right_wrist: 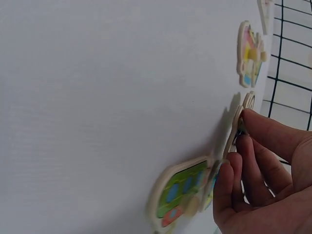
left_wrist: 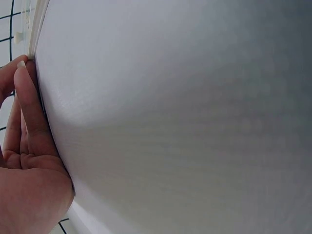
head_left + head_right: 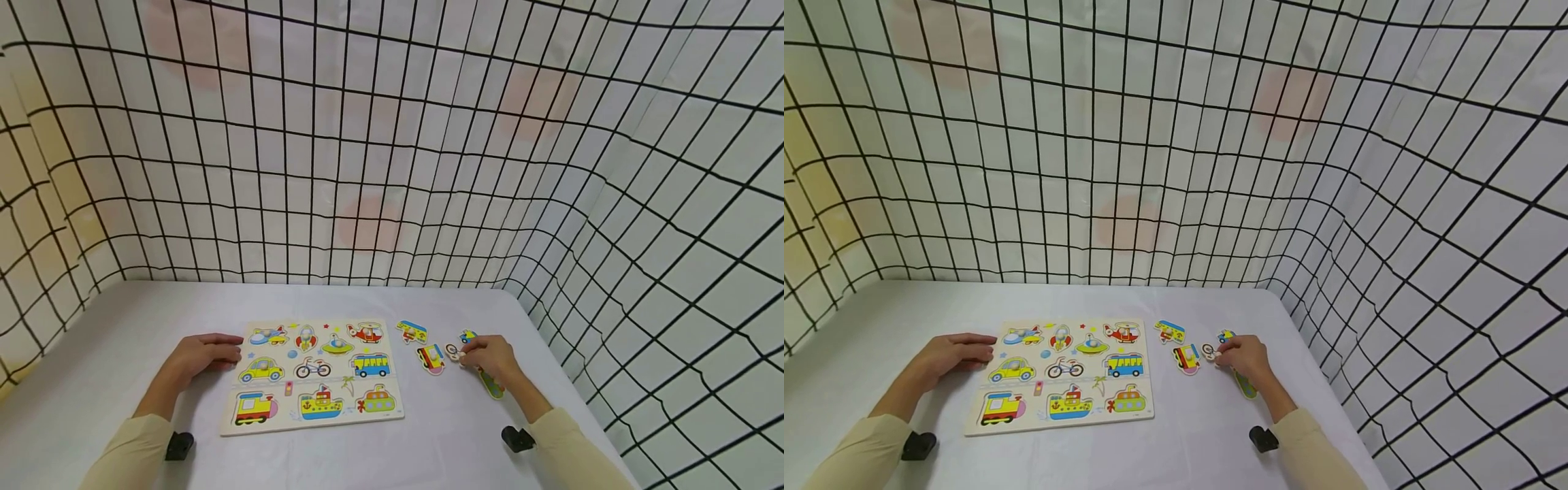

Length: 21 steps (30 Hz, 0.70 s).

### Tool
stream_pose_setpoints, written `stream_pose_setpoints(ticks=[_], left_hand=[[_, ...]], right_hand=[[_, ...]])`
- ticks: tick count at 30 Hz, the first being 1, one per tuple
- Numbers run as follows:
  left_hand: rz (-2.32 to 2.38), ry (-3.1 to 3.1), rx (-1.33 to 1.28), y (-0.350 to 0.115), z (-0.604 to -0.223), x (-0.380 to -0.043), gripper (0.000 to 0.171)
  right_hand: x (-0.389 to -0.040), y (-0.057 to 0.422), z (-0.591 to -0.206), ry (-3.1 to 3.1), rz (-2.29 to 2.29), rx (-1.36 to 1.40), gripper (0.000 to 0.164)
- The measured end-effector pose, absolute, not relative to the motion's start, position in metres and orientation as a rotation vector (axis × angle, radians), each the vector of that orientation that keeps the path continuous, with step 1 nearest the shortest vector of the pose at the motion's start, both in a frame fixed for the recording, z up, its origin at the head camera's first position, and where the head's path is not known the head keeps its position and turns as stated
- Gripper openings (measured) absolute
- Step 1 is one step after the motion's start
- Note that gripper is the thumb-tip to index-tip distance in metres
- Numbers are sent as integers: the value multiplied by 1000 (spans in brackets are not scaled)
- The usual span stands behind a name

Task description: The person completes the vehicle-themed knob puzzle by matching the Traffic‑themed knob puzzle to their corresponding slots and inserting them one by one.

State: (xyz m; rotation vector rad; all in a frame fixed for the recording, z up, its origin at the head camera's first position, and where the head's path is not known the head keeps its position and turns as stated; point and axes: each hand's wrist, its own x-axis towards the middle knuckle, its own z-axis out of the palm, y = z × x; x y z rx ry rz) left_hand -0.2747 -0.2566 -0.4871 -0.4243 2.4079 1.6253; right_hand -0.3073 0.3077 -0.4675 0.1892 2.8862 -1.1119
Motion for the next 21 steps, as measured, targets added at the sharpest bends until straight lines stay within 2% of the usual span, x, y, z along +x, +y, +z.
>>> stream_pose_setpoints(ticks=[21], left_hand=[[1639, 2394, -431, -256, -487, -275, 56]], right_hand=[[-316, 224, -451, 2860, -1109, -34, 15]])
